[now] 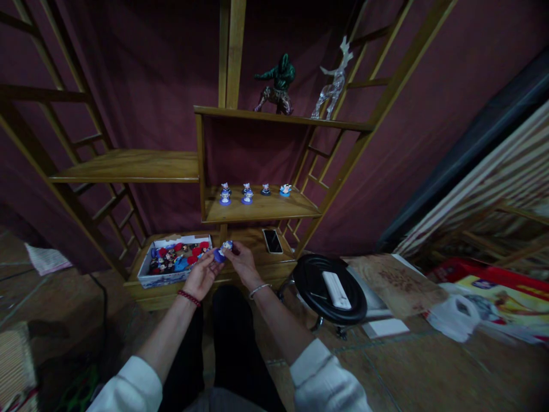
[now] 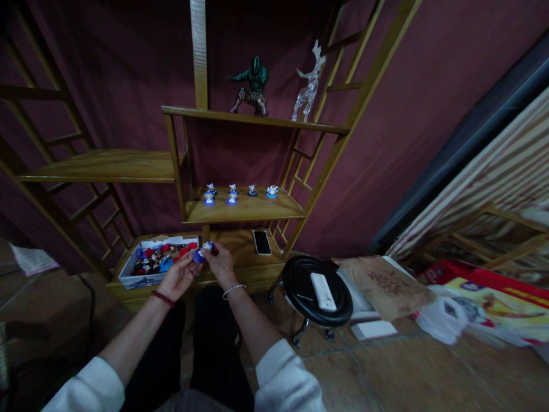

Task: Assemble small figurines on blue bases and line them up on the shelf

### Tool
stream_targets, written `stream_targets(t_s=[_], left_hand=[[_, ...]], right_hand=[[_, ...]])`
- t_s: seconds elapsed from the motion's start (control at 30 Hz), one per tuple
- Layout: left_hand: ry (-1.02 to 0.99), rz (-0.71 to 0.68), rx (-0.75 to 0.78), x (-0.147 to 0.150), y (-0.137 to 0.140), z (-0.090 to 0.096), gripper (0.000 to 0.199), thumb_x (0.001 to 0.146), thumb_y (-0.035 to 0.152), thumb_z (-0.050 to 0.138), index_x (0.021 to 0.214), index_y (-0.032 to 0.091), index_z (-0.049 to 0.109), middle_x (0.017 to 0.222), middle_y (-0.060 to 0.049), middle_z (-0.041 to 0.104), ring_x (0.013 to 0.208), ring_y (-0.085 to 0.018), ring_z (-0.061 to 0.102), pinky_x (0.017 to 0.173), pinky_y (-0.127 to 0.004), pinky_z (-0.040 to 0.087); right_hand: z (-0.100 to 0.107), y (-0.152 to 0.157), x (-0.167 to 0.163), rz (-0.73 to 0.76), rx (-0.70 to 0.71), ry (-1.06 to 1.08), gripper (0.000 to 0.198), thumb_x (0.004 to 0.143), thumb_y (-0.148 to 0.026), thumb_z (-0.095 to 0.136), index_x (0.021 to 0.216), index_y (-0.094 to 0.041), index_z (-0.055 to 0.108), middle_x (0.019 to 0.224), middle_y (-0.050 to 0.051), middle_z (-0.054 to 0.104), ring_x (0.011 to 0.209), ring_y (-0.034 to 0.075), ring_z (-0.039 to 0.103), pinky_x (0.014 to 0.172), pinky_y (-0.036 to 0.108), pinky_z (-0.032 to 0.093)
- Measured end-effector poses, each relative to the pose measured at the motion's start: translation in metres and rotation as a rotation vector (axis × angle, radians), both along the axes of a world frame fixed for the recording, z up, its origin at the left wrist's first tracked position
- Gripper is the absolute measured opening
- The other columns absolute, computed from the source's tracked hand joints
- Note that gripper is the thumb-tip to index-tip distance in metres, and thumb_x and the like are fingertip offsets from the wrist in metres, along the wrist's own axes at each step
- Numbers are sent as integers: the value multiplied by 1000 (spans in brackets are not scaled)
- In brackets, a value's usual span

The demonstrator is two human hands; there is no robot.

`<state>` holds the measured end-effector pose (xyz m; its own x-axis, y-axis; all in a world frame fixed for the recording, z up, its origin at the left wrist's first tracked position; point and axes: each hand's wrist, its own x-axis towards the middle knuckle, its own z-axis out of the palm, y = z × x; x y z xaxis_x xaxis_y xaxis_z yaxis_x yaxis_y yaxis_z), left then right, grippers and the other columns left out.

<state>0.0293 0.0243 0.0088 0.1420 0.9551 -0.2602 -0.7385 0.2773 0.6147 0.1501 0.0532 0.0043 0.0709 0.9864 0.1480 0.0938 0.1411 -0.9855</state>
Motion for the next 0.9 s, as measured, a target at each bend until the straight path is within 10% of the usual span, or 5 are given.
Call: stream_targets(t_s=[0.9], left_hand=[[-6, 39, 12, -1, -3, 7, 10, 75, 7, 53, 79, 12, 60, 79, -5, 64, 68, -11, 60, 63, -23, 49]], right_hand=[[7, 1, 1, 80, 56, -6, 23, 62, -29, 64, 84, -20, 62, 77, -1, 64, 69, 13, 58, 70, 26, 47]])
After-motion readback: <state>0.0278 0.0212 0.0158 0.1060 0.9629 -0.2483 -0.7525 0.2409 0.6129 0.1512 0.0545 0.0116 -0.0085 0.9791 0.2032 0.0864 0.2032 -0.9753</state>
